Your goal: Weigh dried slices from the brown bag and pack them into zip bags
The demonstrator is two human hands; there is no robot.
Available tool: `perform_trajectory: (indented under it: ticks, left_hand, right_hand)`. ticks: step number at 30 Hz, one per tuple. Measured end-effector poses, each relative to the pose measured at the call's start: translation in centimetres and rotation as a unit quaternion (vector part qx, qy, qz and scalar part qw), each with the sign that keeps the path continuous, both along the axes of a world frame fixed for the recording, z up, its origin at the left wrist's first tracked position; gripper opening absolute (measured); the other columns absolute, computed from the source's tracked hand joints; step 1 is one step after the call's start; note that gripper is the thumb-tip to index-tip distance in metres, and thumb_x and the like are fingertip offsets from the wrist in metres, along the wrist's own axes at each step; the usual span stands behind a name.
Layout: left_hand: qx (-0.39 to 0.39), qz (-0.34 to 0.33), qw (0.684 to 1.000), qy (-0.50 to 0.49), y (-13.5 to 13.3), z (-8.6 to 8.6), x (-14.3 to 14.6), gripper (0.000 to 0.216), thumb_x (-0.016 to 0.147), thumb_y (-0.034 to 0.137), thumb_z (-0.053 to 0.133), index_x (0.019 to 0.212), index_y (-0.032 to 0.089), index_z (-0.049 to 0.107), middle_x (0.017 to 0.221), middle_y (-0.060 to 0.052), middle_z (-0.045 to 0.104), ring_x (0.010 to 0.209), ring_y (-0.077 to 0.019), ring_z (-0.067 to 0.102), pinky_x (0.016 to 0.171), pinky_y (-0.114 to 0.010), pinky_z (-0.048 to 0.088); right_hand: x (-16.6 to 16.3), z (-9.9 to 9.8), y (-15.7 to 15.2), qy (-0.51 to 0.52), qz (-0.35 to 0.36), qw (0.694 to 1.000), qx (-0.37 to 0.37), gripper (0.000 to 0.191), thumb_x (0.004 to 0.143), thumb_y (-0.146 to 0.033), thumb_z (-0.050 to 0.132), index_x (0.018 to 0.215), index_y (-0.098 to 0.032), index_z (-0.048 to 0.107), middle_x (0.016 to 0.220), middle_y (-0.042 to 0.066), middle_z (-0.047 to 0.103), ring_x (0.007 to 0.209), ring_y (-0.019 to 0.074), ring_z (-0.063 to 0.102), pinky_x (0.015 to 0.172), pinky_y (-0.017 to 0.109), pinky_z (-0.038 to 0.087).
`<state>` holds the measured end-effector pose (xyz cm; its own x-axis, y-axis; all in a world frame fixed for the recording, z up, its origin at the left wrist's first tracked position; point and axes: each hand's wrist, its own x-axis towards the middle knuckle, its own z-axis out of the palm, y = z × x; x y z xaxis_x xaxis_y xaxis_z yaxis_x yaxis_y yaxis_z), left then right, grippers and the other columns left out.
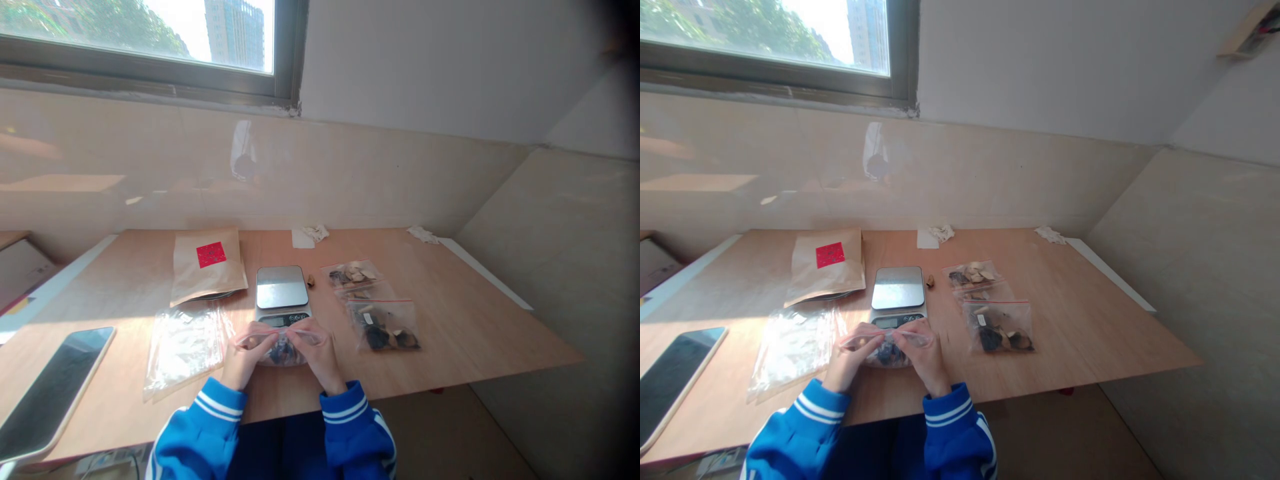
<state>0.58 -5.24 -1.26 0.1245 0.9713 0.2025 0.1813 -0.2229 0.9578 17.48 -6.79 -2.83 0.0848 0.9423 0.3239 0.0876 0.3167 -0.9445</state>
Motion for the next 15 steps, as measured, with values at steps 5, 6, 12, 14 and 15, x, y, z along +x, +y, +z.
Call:
perform_trajectory:
  ticks: [5, 6, 12, 14, 15]
  left_hand:
    - [0.009, 0.003, 1.000, 0.006, 0.1, 0.0, 0.1, 0.014, 0.075, 0.033, 0.068, 0.080, 0.021, 0.073, 0.084, -0.003, 0.071, 0.087, -0.0194, 0.065, 0.084, -0.029, 0.053]
    - [0.009, 0.002, 1.000, 0.007, 0.0, 0.1, 0.2, 0.015, 0.075, 0.034, 0.068, 0.080, 0.021, 0.073, 0.084, -0.003, 0.071, 0.087, -0.0192, 0.065, 0.084, -0.029, 0.053]
    - [0.006, -0.003, 1.000, 0.021, -0.2, 0.3, 0.4, 0.018, 0.075, 0.036, 0.070, 0.081, 0.019, 0.071, 0.085, -0.003, 0.069, 0.086, -0.0178, 0.065, 0.082, -0.029, 0.053]
    - [0.012, 0.000, 1.000, 0.018, -0.2, 0.1, 0.4, 0.018, 0.076, 0.036, 0.068, 0.080, 0.019, 0.071, 0.084, -0.004, 0.069, 0.085, -0.0175, 0.065, 0.081, -0.029, 0.053]
    - [0.017, 0.001, 1.000, 0.016, -0.2, 0.0, 0.4, 0.018, 0.077, 0.036, 0.068, 0.080, 0.018, 0.071, 0.084, -0.004, 0.069, 0.085, -0.0174, 0.065, 0.081, -0.029, 0.053]
  right_hand:
    - [0.0, -0.2, 0.1, -0.017, -0.007, 1.000, 0.004, 0.014, 0.083, -0.030, 0.064, 0.077, -0.020, 0.071, 0.079, 0.003, 0.067, 0.083, 0.0178, 0.061, 0.080, 0.032, 0.048]
    - [-0.1, -0.1, 0.1, -0.017, -0.009, 1.000, 0.001, 0.013, 0.083, -0.030, 0.064, 0.077, -0.020, 0.071, 0.080, 0.003, 0.067, 0.084, 0.0181, 0.061, 0.081, 0.032, 0.048]
    - [-0.6, 1.0, -0.2, 0.023, 0.023, 0.999, -0.025, 0.012, 0.081, -0.028, 0.066, 0.086, -0.020, 0.073, 0.089, 0.004, 0.069, 0.089, 0.0196, 0.064, 0.083, 0.033, 0.050]
    - [-0.8, 1.2, -0.2, 0.039, 0.028, 0.999, -0.018, 0.009, 0.080, -0.026, 0.067, 0.084, -0.020, 0.073, 0.085, 0.003, 0.069, 0.087, 0.0194, 0.064, 0.083, 0.033, 0.050]
    - [-1.0, 1.3, -0.2, 0.044, 0.026, 0.999, -0.013, 0.008, 0.079, -0.026, 0.068, 0.081, -0.020, 0.073, 0.082, 0.003, 0.069, 0.086, 0.0191, 0.064, 0.082, 0.033, 0.050]
